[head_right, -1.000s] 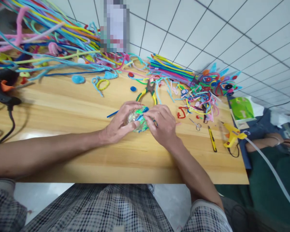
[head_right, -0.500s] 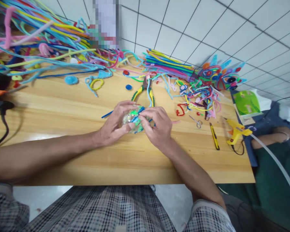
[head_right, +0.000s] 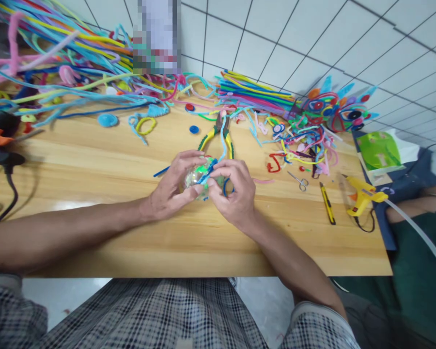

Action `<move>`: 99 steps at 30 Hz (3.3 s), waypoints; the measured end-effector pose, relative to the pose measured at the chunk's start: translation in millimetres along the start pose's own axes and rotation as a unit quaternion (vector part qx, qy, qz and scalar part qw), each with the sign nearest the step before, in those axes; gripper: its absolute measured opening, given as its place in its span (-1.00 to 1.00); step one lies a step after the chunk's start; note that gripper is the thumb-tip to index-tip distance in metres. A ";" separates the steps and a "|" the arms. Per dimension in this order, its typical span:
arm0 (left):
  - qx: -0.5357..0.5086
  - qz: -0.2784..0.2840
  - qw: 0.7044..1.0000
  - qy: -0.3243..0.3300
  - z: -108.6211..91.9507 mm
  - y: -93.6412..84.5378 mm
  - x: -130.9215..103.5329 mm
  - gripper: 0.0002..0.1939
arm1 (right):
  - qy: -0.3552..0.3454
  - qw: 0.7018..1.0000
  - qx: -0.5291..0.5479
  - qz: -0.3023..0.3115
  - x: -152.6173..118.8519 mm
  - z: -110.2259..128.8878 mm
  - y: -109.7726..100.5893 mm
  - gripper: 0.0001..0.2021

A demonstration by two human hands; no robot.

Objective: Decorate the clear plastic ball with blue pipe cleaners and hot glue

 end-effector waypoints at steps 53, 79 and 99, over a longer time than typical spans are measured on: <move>-0.058 0.017 0.989 -0.133 10.3 -8.8 4.8 -0.54 | -0.061 0.996 -0.042 0.039 -22.6 -0.1 20.2 -0.28; 0.013 0.007 0.999 -0.044 14.9 -6.7 2.6 -0.41 | -0.101 0.991 -0.026 0.082 -16.2 -10.5 15.7 -0.19; 0.000 -0.007 0.998 -0.060 17.0 -3.2 1.8 -0.26 | -0.123 0.981 -0.041 0.145 -6.8 -17.4 7.5 -0.27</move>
Point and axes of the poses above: each hand's wrist, its own x-axis towards the middle knuckle, its own y-axis out of the palm, z = x × y, the point moved 5 cm from there along x, towards the middle knuckle, and after that the axes turned 7 degrees about x, right-handed, at the moved point
